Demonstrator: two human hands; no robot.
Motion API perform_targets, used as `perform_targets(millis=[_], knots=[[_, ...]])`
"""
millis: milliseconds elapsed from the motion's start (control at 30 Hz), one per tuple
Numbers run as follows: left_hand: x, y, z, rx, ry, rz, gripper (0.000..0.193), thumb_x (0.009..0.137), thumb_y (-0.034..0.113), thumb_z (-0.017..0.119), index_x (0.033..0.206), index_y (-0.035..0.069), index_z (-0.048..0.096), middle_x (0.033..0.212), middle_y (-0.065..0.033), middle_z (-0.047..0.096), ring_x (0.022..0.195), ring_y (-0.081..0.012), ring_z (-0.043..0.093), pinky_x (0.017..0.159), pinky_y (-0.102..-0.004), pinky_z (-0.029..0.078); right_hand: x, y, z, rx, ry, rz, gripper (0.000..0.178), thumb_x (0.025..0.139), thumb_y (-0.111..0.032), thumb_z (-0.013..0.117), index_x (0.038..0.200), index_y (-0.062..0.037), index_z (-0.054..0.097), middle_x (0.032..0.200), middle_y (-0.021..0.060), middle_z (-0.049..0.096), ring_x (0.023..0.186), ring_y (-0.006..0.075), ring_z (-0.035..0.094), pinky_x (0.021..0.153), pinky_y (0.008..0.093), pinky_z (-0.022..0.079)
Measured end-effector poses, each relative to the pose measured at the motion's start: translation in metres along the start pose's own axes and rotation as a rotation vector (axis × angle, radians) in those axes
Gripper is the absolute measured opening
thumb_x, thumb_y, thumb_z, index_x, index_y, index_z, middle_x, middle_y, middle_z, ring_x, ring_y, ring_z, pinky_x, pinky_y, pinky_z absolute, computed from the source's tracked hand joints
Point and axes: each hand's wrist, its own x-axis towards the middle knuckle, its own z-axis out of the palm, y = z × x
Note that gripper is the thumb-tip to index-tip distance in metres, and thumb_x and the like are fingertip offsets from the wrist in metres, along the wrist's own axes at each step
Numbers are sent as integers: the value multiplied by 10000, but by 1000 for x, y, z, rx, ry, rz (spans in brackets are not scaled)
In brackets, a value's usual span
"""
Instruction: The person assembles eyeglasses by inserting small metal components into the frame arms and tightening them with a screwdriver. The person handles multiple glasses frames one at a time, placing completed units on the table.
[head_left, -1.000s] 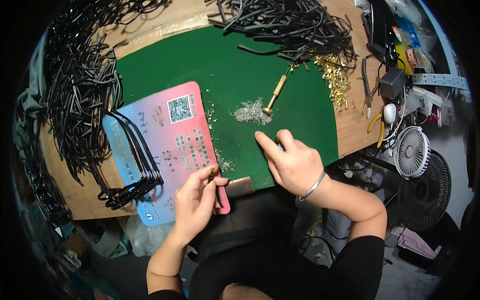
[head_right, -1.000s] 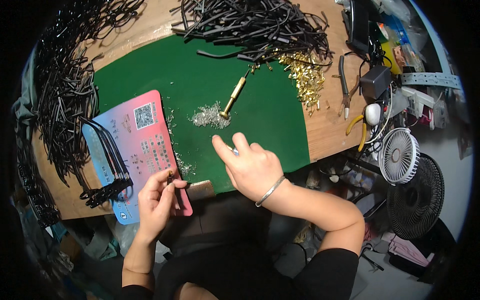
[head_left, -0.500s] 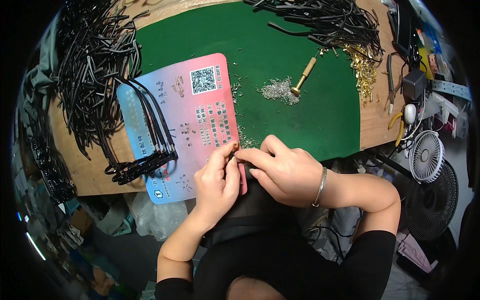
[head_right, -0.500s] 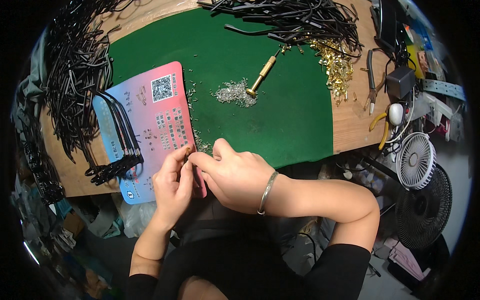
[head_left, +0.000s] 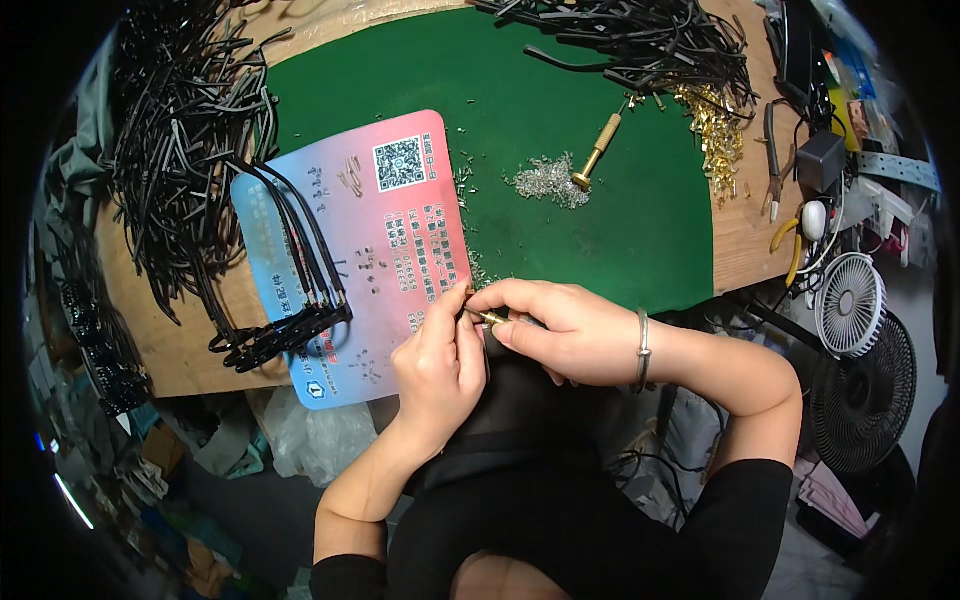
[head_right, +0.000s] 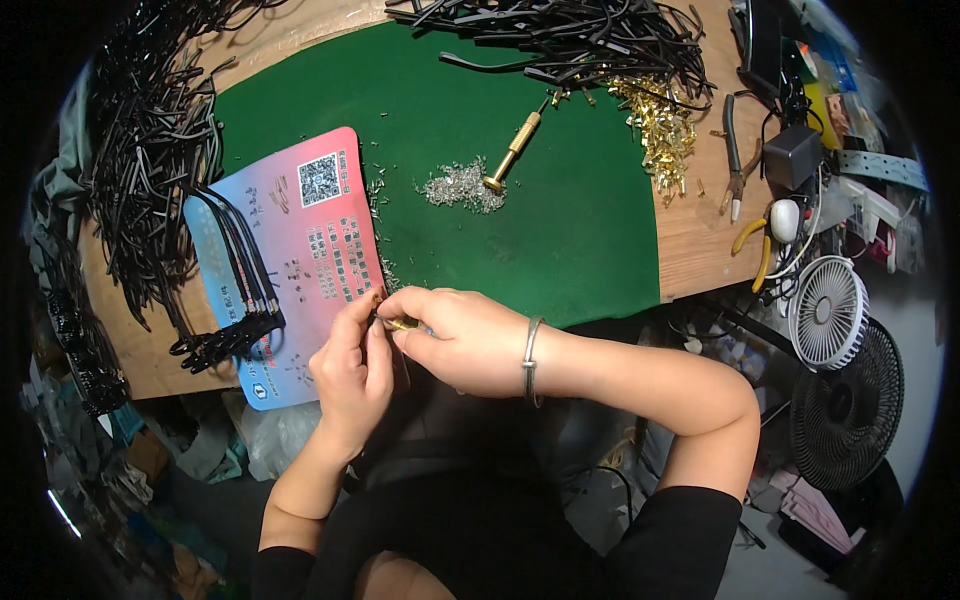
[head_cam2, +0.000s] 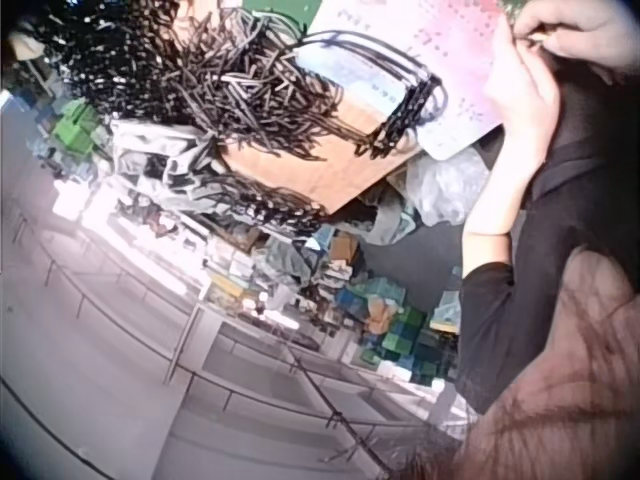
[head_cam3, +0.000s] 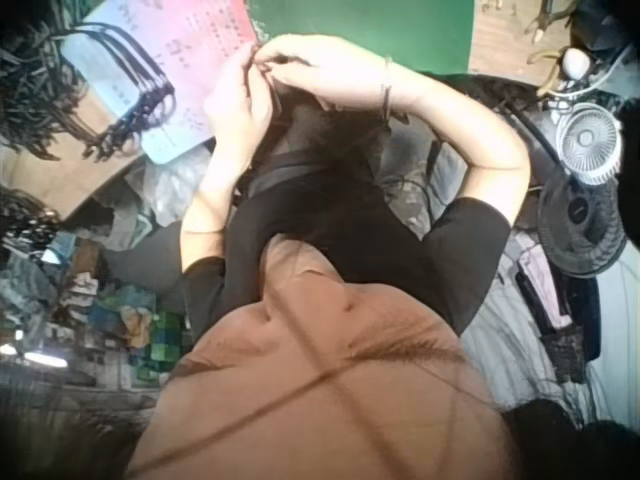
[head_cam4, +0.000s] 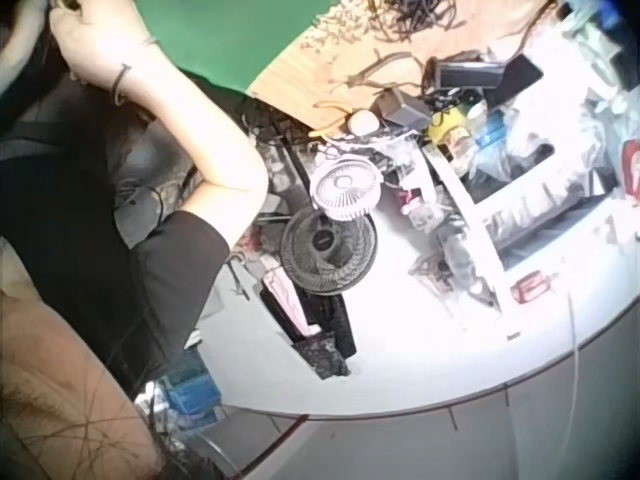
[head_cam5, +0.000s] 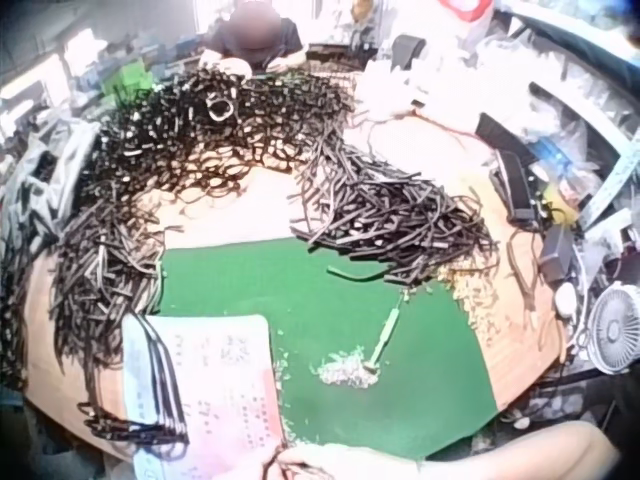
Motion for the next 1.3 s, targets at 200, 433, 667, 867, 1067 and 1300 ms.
perform_targets(millis=[200,433,667,867,1067,1300], knots=[[2,0,-1,28,-10,27,250,802,-50,538,1050,-51,571,754,-174,648,647,-246,667,572,-307,525,9,13,0,-203,-5,-156,309,913,-130,438,1193,-7,481,1043,154,579,947,238,574,824,330,458],[3,-2,-5,0,-64,7,256,805,-44,536,1058,-42,572,757,-186,643,653,-266,666,572,-314,519,8,13,5,-369,45,-159,293,898,-154,475,1154,-15,496,1021,169,573,949,313,566,825,368,457],[9,3,-13,-10,-158,-4,263,835,-25,519,1093,-8,565,846,-196,644,712,-304,661,621,-342,515,-12,14,18,-791,254,-254,350,866,-187,533,1194,-85,465,905,140,492,602,321,597,559,396,531],[38,17,-3,97,-76,94,259,850,-32,507,1106,-3,530,830,-172,646,738,-315,653,629,-368,510,-20,22,9,-693,368,-296,390,880,-201,522,1234,-64,428,946,150,480,704,316,597,616,386,512],[129,45,16,84,-275,332,123,808,45,574,925,7,563,806,-146,613,744,-283,627,672,-319,485,-24,48,-17,-525,328,-255,361,900,-213,494,1214,-43,441,1004,173,484,873,346,562,737,412,484],[223,46,119,423,-273,234,237,801,206,624,910,16,534,886,-203,554,797,-392,582,701,-454,480,-23,60,-27,-457,291,-396,351,891,-260,512,1159,-36,481,925,168,505,785,335,577,703,399,488]])
